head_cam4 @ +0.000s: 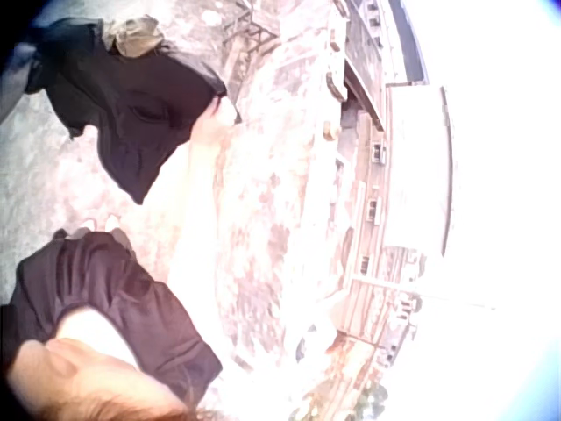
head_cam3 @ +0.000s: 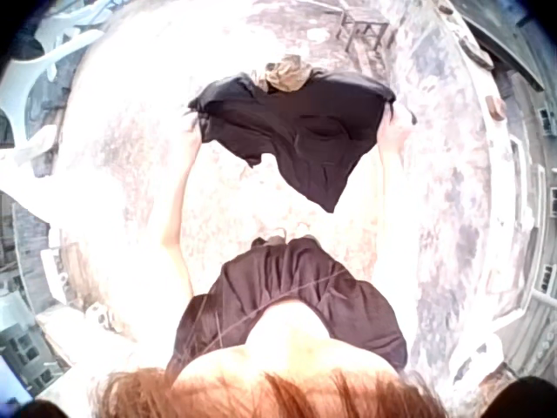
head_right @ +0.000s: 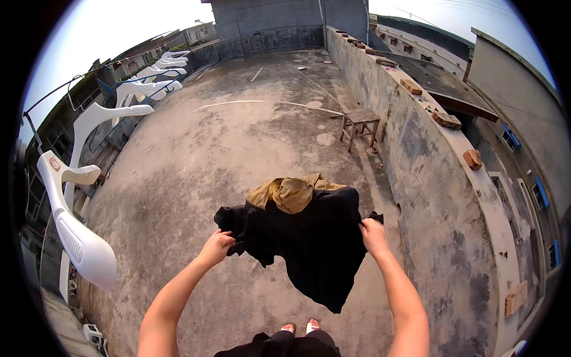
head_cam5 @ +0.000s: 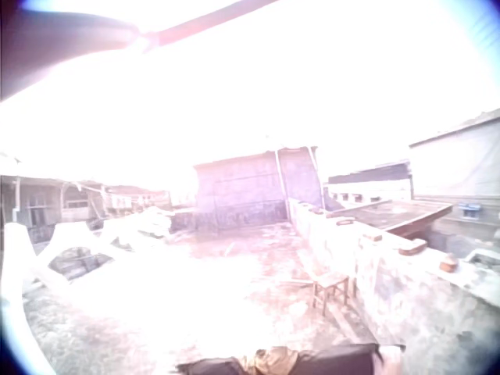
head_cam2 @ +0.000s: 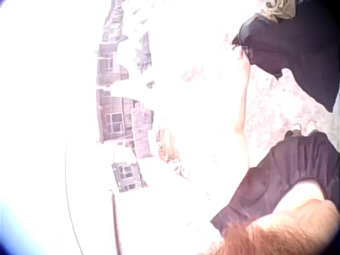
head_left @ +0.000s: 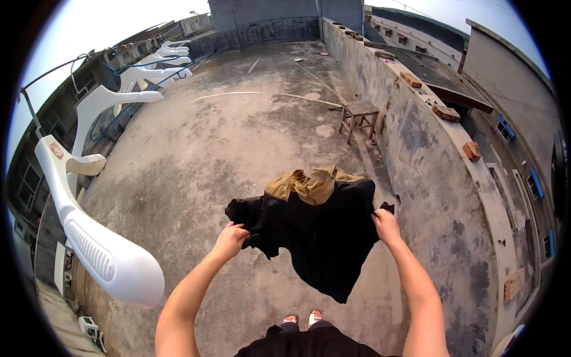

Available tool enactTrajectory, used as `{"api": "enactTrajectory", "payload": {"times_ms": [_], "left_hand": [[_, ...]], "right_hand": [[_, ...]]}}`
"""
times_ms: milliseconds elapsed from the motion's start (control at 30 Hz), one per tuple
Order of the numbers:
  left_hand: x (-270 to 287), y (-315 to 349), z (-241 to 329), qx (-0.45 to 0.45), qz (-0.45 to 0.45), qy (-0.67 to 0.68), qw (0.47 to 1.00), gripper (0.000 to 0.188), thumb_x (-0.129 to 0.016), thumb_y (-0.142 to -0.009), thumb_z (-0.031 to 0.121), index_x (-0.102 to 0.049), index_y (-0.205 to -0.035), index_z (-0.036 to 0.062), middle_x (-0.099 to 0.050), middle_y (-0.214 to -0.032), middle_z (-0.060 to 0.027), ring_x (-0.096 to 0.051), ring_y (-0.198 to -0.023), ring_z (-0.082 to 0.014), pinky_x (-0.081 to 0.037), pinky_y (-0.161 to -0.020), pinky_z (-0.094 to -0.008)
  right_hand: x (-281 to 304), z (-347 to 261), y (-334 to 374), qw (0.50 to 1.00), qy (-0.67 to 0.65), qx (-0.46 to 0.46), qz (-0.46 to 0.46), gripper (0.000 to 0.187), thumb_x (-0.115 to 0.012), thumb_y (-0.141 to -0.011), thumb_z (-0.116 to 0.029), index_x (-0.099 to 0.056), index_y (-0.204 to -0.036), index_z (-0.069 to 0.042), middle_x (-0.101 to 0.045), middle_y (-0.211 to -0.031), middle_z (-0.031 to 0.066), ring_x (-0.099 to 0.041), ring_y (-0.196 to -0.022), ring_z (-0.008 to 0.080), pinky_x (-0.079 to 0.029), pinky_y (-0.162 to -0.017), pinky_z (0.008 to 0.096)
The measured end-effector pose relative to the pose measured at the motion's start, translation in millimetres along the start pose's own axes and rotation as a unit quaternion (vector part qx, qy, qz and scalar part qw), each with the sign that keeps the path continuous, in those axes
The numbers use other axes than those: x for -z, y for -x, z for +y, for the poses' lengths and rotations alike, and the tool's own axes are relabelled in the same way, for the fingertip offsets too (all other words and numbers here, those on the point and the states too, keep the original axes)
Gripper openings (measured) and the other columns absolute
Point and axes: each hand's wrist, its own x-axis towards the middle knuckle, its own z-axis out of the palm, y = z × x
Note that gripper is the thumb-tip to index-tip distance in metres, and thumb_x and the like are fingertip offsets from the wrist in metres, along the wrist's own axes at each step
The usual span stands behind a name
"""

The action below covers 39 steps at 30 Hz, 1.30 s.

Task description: The person walks onto a rooftop terrace carrying a bundle of white plastic hangers. They hang the hangers on a clothesline strung across the roof. The person then picks up a dark-colored shirt from a basin, unfolds it, places it on a hanger, and hangs the shirt on the line.

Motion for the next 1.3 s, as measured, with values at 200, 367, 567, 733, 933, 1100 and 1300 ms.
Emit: {"api": "enactTrajectory", "payload": {"times_ms": [200,367,567,733,933,1100,1300], "left_hand": [[18.7,-22.4,-11.7,0.120,-0.020,0.198,0.973,0.011,-0.059,-0.081,0.009,-0.066,-0.085,0.0030,-0.063,-0.071,-0.0123,-0.060,-0.064,-0.0219,-0.046,-0.064,-0.0291],[43.1,-65.7,23.6,0.021,0.128,0.223,0.966,0.010,-0.060,-0.080,0.012,-0.066,-0.084,0.0059,-0.061,-0.069,-0.0103,-0.058,-0.065,-0.0269,-0.046,-0.068,-0.0318],[-9.3,5.3,-3.9,0.038,-0.027,0.084,0.995,0.008,-0.063,-0.075,0.012,-0.065,-0.076,0.0039,-0.063,-0.073,-0.0123,-0.059,-0.078,-0.0268,-0.046,-0.072,-0.0336],[56.7,-18.7,27.8,0.142,0.060,0.321,0.934,0.009,-0.061,-0.078,0.011,-0.065,-0.082,0.0028,-0.064,-0.077,-0.0113,-0.060,-0.078,-0.0249,-0.046,-0.072,-0.0338],[-6.4,38.4,6.9,-0.019,-0.133,0.102,0.986,0.011,-0.057,-0.083,0.010,-0.064,-0.086,0.0028,-0.064,-0.082,-0.0109,-0.059,-0.085,-0.0229,-0.046,-0.076,-0.0330],[21.5,-9.9,8.5,0.137,-0.068,0.297,0.943,0.013,-0.061,-0.081,0.012,-0.066,-0.083,-0.0002,-0.063,-0.076,-0.0074,-0.058,-0.076,-0.0157,-0.046,-0.069,-0.0290],[68.4,-56.6,77.3,-0.048,-0.169,0.343,0.923,0.014,-0.061,-0.082,0.013,-0.066,-0.083,0.0007,-0.063,-0.071,-0.0063,-0.057,-0.070,-0.0106,-0.045,-0.064,-0.0236]], "right_hand": [[40.3,17.7,-20.2,0.984,-0.088,-0.071,-0.138,0.014,-0.056,-0.080,-0.013,-0.062,-0.079,0.000,-0.060,-0.078,0.0130,-0.054,-0.083,0.0266,-0.043,-0.072,0.0343],[60.1,-24.4,-37.8,0.993,-0.090,-0.016,0.076,0.014,-0.053,-0.084,-0.013,-0.058,-0.083,0.000,-0.056,-0.090,0.0102,-0.052,-0.088,0.0278,-0.041,-0.079,0.0358],[33.0,40.0,27.1,0.976,-0.017,-0.129,-0.174,0.009,-0.061,-0.073,-0.011,-0.062,-0.076,-0.003,-0.062,-0.087,0.0107,-0.055,-0.093,0.0283,-0.042,-0.082,0.0374],[87.8,-42.2,-29.1,0.995,-0.037,0.093,0.000,0.005,-0.056,-0.077,-0.008,-0.058,-0.078,-0.003,-0.058,-0.083,0.0095,-0.054,-0.091,0.0261,-0.040,-0.082,0.0384],[53.2,22.0,56.0,0.975,-0.007,-0.185,-0.126,0.009,-0.053,-0.082,-0.010,-0.060,-0.082,-0.003,-0.060,-0.087,0.0124,-0.055,-0.091,0.0278,-0.043,-0.078,0.0370],[70.3,2.4,-11.8,0.986,0.036,0.099,-0.130,0.010,-0.057,-0.080,-0.012,-0.061,-0.082,-0.003,-0.060,-0.090,0.0128,-0.056,-0.087,0.0291,-0.044,-0.077,0.0377],[87.5,-54.1,-64.4,0.949,-0.258,0.085,-0.162,0.011,-0.057,-0.083,-0.011,-0.058,-0.082,0.000,-0.061,-0.082,0.0081,-0.055,-0.077,0.0165,-0.043,-0.070,0.0260]]}}
